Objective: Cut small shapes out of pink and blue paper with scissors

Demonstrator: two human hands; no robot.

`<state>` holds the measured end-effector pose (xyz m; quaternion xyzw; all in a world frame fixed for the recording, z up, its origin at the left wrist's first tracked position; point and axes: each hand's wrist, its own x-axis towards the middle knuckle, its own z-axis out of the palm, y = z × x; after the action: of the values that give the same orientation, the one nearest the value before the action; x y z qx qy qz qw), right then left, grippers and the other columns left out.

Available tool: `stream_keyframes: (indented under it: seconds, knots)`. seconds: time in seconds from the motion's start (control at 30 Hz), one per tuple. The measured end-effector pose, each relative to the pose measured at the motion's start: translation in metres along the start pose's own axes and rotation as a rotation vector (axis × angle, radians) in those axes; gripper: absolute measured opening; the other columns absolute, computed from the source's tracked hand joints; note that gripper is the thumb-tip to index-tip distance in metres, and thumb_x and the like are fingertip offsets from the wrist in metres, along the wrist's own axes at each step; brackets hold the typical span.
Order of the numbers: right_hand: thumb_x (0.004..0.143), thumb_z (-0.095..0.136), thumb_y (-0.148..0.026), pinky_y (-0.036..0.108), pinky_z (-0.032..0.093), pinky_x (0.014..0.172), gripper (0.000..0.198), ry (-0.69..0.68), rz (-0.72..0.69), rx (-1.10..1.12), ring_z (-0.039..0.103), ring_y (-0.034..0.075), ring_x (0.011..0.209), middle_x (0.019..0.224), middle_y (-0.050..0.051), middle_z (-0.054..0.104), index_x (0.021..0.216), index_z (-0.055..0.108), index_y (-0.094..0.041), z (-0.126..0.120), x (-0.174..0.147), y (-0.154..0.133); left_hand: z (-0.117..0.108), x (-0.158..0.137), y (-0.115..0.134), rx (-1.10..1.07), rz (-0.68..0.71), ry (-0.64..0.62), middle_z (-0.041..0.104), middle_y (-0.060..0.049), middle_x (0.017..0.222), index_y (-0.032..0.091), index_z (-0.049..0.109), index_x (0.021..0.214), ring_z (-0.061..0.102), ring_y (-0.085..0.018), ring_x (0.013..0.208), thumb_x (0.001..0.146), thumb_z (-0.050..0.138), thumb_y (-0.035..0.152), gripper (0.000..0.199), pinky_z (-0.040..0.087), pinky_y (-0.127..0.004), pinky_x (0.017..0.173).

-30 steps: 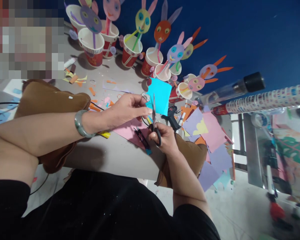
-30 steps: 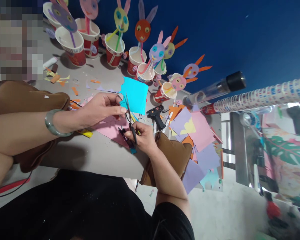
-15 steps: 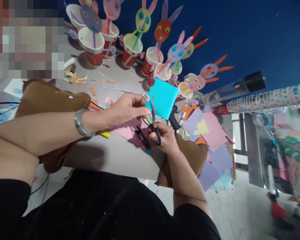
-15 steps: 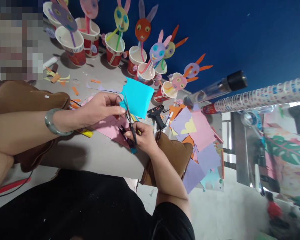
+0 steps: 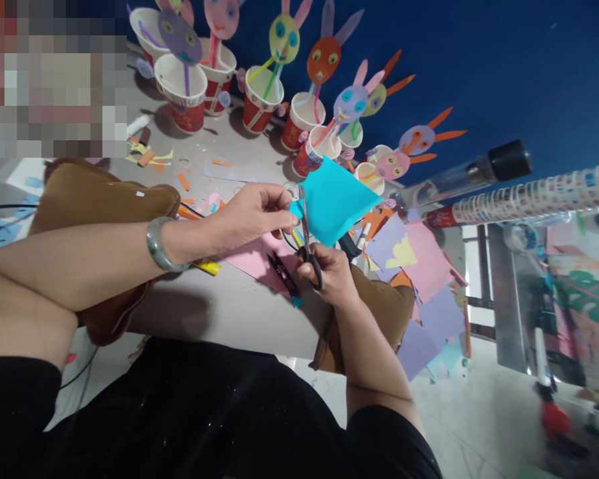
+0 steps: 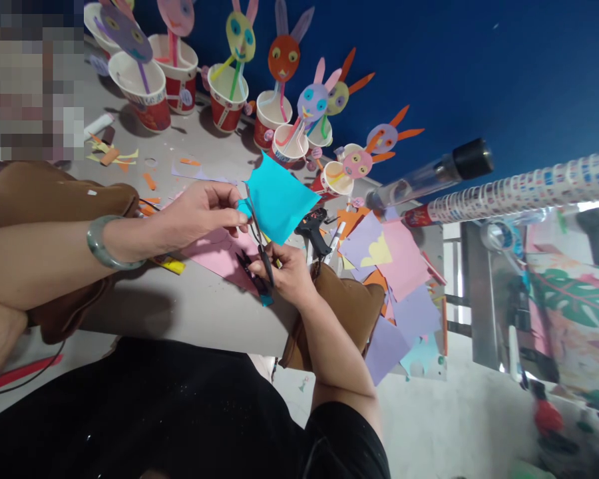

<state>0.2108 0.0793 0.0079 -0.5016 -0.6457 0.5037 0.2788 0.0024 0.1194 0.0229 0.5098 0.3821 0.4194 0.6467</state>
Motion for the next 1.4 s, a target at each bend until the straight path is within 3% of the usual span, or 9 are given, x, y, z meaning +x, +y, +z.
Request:
stream_keyframes:
  seconds: [0.57, 1.1, 1.4]
  knots:
    - [0.062, 0.074, -0.082, 0.028, 0.032, 0.050, 0.065, 0.013, 0.057, 0.024, 0.039, 0.010, 0.050, 0.052, -0.003, 0.050, 0.058, 0.052, -0.021, 0.0021, -0.0020, 0.0022, 0.0004, 0.0005, 0.0036, -0.024, 0.013, 0.050, 0.061, 0.003, 0.065, 0.017, 0.056, 0.069, 0.058, -0.007, 0.061, 0.076, 0.066, 0.009, 0.015, 0.047, -0.021, 0.059]
    - [0.057, 0.071, -0.087, 0.027, 0.034, 0.052, 0.070, 0.022, 0.047, -0.003, 0.047, 0.011, 0.054, 0.058, -0.001, 0.056, 0.062, 0.057, -0.019, 0.0037, -0.0006, 0.0010, 0.0010, 0.0012, 0.0022, 0.005, 0.017, 0.016, 0.057, 0.004, 0.059, 0.017, 0.054, 0.066, 0.058, -0.006, 0.059, 0.077, 0.065, 0.007, 0.018, 0.044, -0.019, 0.057]
    - [0.061, 0.075, -0.080, 0.025, 0.028, 0.046, 0.065, -0.023, 0.087, 0.069, 0.038, 0.009, 0.048, 0.052, -0.003, 0.049, 0.059, 0.056, -0.018, 0.0027, -0.0018, 0.0016, -0.0001, 0.0005, 0.0018, -0.014, 0.014, 0.019, 0.061, 0.004, 0.063, 0.017, 0.057, 0.070, 0.059, -0.006, 0.059, 0.077, 0.065, 0.008, 0.014, 0.045, -0.018, 0.057]
